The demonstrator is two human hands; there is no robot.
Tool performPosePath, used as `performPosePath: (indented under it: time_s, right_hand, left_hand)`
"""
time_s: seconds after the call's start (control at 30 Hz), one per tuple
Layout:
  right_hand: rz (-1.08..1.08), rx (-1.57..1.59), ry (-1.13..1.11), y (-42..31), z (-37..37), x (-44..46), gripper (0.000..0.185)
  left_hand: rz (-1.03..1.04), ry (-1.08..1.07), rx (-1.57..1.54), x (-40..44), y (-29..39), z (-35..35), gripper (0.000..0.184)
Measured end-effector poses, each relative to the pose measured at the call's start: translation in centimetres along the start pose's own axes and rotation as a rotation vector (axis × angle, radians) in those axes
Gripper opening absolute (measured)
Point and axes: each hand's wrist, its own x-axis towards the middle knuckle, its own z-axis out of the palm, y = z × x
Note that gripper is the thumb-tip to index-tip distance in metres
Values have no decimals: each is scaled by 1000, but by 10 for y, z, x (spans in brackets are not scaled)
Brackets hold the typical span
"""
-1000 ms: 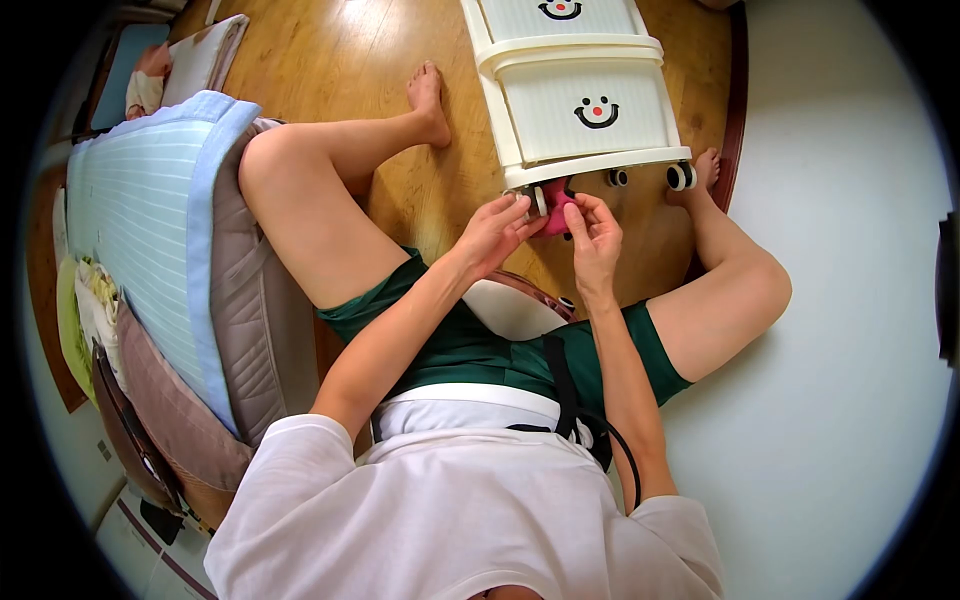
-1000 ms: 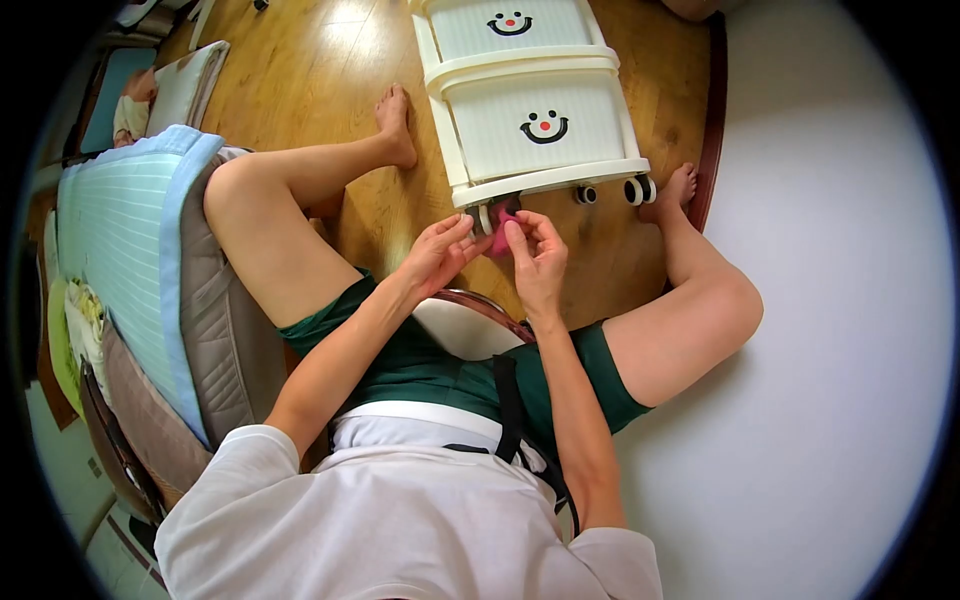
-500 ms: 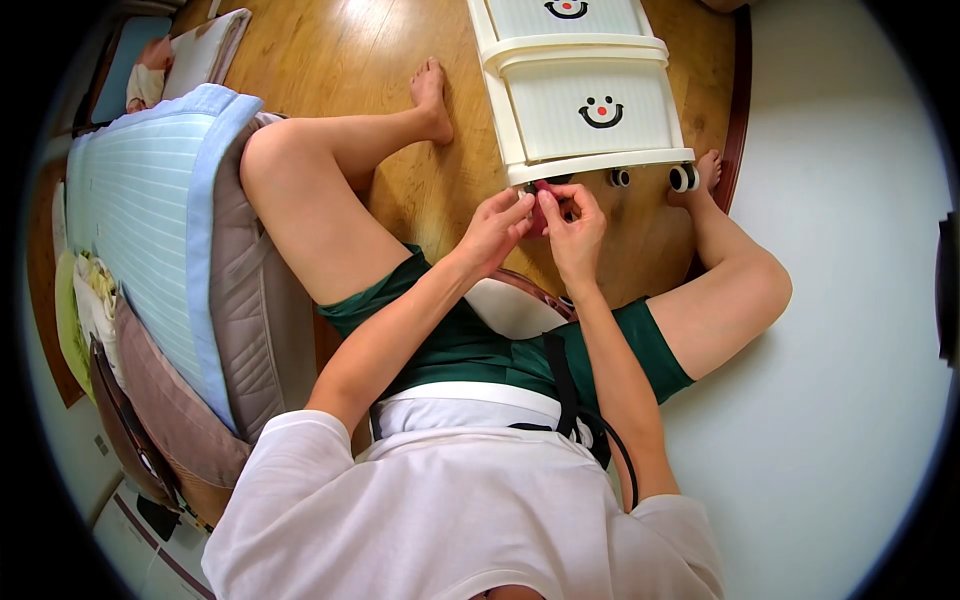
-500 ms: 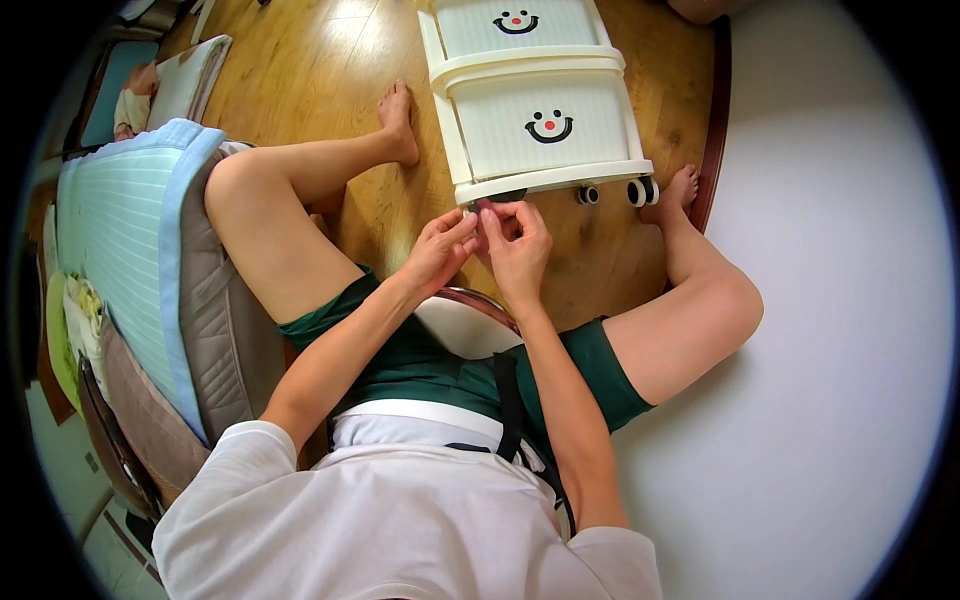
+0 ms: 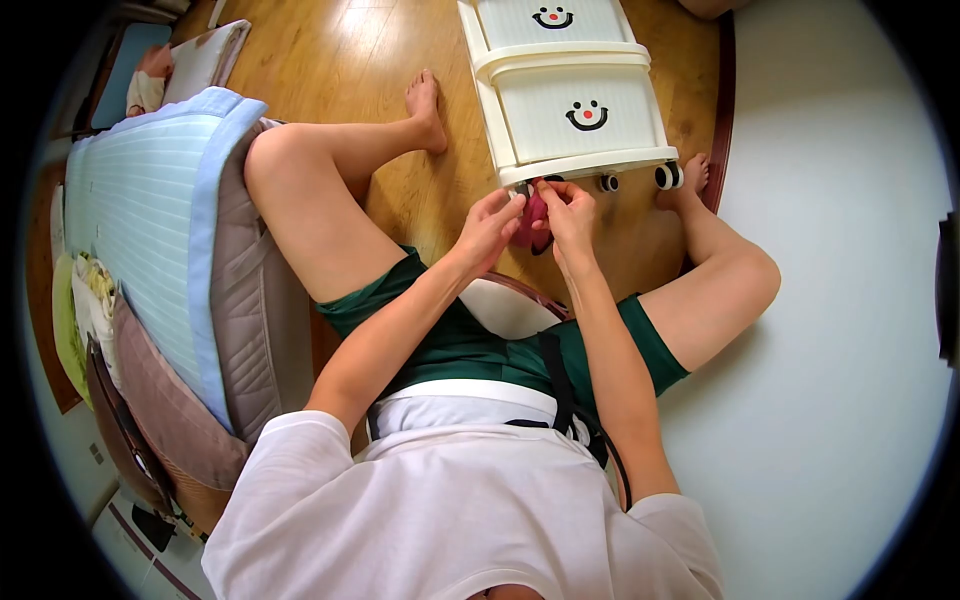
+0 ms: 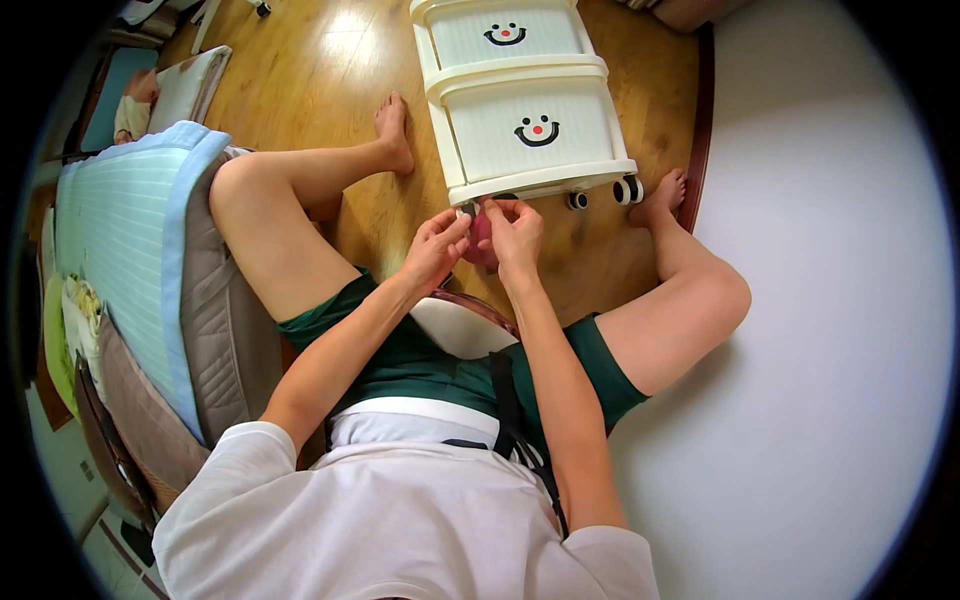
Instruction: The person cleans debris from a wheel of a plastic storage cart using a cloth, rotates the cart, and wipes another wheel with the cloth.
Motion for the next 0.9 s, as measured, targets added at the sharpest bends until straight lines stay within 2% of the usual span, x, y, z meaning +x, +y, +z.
performPosePath:
  time_s: [0.1, 0.2, 0.4, 0.53, 0.67, 0.73, 0.9]
  right_hand:
    - [36, -7, 0, -3, -1, -6, 23]
    - [-103, -22, 31, 12, -3, -2, 20]
    - [-94, 206, 151, 19, -20, -13, 18]
    - [-258, 294, 67, 9, -20, -22, 16]
    - [-277, -50, -85, -13, -7, -24, 15]
    - [-287, -179, -83, -8, -4, -14, 14]
    - [-200, -322, -120, -21, -3, -3, 18]
  left_hand:
    - [1, 12, 24, -1, -1, -1, 18]
    - [-1, 32, 45, -1, -2, -2, 18]
    - [26, 4, -30, -4, 4, 11, 18]
    - [-34, 14, -105, 1, -4, -3, 21]
    - [-52, 1, -121, 6, -12, -14, 22]
    - [-53, 7, -108, 5, -6, -9, 21]
    - [-72, -13, -85, 2, -2, -7, 23]
